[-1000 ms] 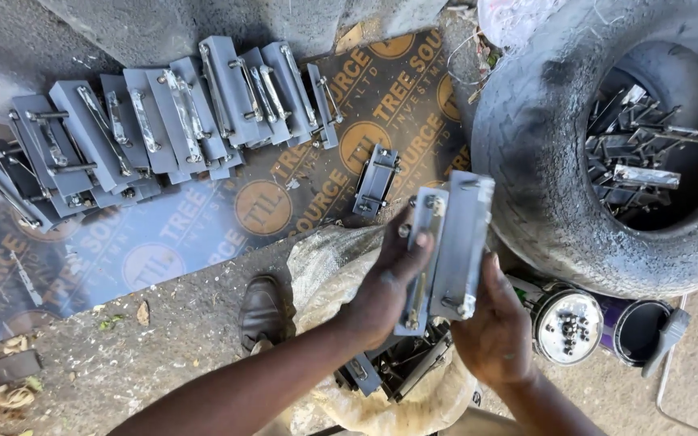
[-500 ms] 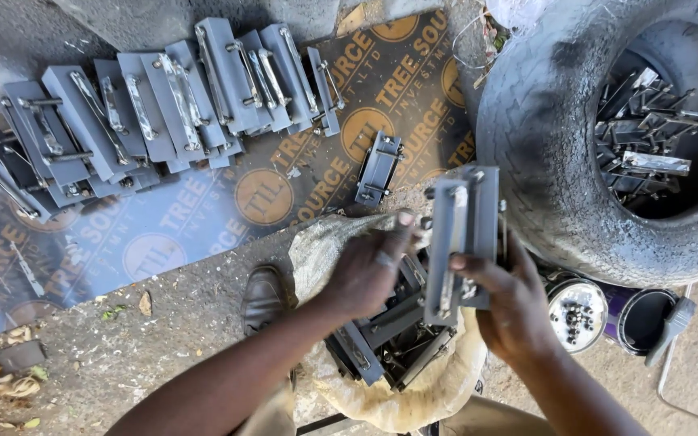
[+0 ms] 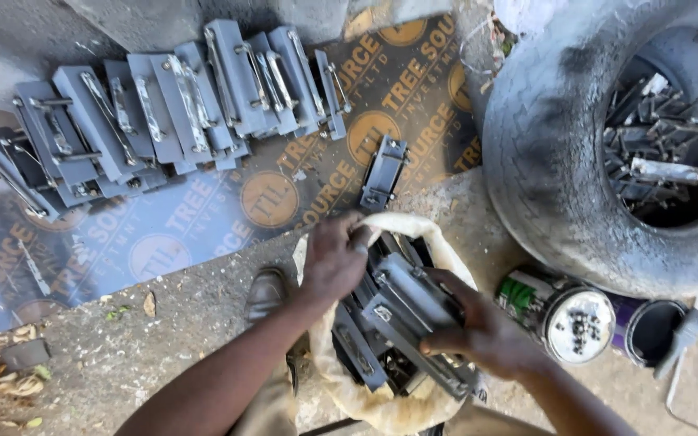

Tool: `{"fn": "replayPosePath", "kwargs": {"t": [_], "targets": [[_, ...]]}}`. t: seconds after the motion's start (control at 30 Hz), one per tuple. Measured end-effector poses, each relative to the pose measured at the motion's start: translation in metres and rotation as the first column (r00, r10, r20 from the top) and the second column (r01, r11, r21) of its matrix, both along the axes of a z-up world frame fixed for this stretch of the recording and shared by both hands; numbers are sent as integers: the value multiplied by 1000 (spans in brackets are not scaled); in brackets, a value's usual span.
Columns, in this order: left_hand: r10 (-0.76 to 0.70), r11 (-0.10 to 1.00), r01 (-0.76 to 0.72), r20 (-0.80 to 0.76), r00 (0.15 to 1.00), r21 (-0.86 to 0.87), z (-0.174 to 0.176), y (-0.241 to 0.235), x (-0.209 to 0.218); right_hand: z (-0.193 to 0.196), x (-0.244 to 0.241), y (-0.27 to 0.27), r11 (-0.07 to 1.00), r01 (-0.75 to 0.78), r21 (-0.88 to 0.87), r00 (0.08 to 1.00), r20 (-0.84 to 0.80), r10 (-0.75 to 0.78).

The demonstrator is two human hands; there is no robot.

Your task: The person is picking up metal hinges from the floor and placing them into a white sack for organization.

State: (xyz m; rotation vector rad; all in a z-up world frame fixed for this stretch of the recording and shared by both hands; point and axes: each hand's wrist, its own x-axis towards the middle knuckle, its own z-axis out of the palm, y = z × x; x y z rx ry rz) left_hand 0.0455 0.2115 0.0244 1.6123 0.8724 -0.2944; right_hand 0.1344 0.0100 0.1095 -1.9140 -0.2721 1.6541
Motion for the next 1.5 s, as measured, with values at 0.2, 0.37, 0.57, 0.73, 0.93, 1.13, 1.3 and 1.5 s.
{"fn": "replayPosePath", "kwargs": {"t": [0.2, 0.37, 0.57, 0.73, 0.93, 1.13, 1.3, 1.5], "targets": [[-85, 996, 84, -182, 980, -11, 51, 1, 8, -28, -21, 18, 968, 251, 1, 962, 110, -249], [-180, 971, 205, -185, 966, 124, 38, -2, 6, -69, -39, 16, 922, -250, -296, 440, 813, 380], [116, 992, -126, 255, 960, 27, 32, 2, -8, -81, -37, 20, 930, -313, -191, 253, 927, 275], [127, 991, -130, 140, 982, 11, 42, -4, -7, -65, -60, 33, 927, -288, -239, 383, 859, 341], [-30, 1000, 30, 265, 964, 3, 37, -15, -9, -103, -53, 20, 908, -305, -288, 256, 893, 369], [-77, 997, 77, 289, 954, 14, 40, 2, -9, -98, -52, 15, 932, -279, -229, 180, 941, 285], [61, 997, -66, 105, 993, 46, 39, 13, -4, -74, -42, 38, 935, -352, 37, 159, 987, 20], [409, 888, -439, 202, 890, 139, -4, 45, -8, -53, 20, 98, 815, -345, 465, 321, 875, -362]]}}
